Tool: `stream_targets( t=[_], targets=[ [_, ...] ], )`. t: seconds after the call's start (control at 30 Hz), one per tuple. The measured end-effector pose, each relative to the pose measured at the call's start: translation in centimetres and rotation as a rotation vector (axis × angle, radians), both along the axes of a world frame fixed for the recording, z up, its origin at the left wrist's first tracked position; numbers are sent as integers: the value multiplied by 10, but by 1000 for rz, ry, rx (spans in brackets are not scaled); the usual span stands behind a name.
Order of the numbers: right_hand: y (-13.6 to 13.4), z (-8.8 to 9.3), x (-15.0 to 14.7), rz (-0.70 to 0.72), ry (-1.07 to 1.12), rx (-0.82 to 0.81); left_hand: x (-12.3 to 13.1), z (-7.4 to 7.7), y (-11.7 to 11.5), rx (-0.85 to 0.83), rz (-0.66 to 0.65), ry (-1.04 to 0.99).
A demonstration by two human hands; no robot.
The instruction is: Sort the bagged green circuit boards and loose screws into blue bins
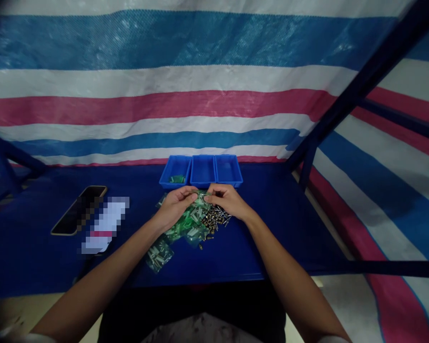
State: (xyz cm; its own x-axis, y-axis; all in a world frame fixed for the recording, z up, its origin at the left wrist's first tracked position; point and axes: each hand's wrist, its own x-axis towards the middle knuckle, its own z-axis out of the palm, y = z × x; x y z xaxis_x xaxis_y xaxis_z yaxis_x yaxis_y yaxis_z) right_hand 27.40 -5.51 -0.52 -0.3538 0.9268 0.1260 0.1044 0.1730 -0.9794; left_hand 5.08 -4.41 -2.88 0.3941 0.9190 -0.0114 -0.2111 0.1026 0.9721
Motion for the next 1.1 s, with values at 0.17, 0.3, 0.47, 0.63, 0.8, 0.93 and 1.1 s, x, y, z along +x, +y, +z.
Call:
stream_targets(
  t=[0.17, 0.3, 0.47, 0.63, 0.8, 0.93, 1.1],
  targets=[
    [-1, 3, -1, -1, -6, -18, 4, 6, -3, -50, 20, -57],
    [-1, 2, -1, 2, -10, -14, 5, 7, -3, -68, 30, -87],
    [-1, 1, 1, 7, -39, -7, 5, 4, -1, -109, 60, -121],
    [-1, 3, 0, 15, -68, 33, 4, -1, 2, -128, 83, -114],
    [-1, 3, 0, 13, -93, 35, 1, -4, 2, -18, 98, -18],
    [-1, 3, 2, 23, -87, 11, 2, -6, 2, 24, 135, 23],
    [0, 4, 3, 63, -81, -6, 4, -5, 0, -50, 112, -32]
  ],
)
